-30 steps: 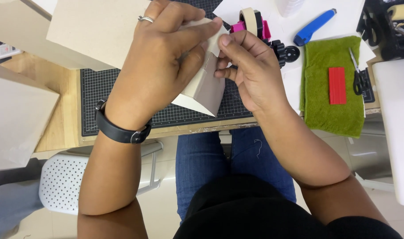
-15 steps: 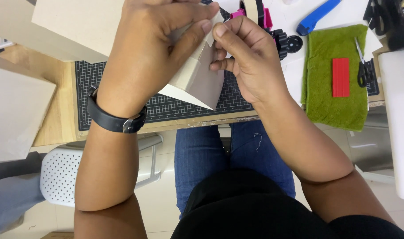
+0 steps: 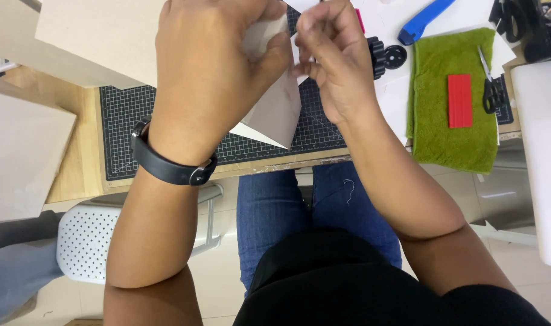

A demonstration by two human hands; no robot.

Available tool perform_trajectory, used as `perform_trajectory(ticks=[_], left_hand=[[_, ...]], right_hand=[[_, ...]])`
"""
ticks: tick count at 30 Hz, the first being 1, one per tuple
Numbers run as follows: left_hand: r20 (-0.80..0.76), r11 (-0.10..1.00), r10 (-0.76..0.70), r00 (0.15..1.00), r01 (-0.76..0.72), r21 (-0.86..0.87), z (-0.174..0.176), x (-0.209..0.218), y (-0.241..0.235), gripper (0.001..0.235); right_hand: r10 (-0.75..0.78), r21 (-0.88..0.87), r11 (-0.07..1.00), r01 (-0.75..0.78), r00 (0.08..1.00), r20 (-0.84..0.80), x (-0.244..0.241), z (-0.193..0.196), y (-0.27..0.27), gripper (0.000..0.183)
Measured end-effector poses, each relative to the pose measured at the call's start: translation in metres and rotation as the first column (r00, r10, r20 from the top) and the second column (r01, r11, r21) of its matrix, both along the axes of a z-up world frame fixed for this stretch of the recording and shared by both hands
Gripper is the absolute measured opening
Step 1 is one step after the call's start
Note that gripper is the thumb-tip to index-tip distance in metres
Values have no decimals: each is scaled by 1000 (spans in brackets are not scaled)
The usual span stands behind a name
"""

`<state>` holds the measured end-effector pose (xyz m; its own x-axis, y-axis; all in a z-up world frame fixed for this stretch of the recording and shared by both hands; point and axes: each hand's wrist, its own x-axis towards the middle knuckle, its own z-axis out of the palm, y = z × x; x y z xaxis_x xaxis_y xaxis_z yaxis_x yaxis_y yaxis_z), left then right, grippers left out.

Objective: The person folds a flat white cardboard piece into a box shape, applies adhesive tape to the seams, and uses a red plastic tool to press and smooth the taped edges. The person handles the box and tape throughout, finishing with a final smoothing of the seams.

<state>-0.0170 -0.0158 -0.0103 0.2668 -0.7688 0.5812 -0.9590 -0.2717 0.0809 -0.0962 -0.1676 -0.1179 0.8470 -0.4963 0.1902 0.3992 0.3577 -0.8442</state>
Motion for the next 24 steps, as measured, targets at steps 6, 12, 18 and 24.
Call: perform_trajectory(ticks=[6, 12, 18, 24], left_hand=[[-12, 998, 51, 999, -51, 47, 2, -5, -4, 23], [5, 1000, -4, 1000, 4, 27, 2, -3, 0, 21], [-19, 995, -66, 998, 68, 71, 6, 0, 4, 36], [-155, 971, -202, 967, 218, 94, 20, 1, 14, 42]], right_hand=[[32, -254, 967, -12, 997, 74, 15, 3, -3, 22], [5, -234, 972, 12, 997, 72, 16, -3, -5, 19], [-18, -198, 980, 30, 998, 63, 17, -10, -8, 19], [-14, -303, 951, 55, 991, 135, 10, -4, 7, 28]])
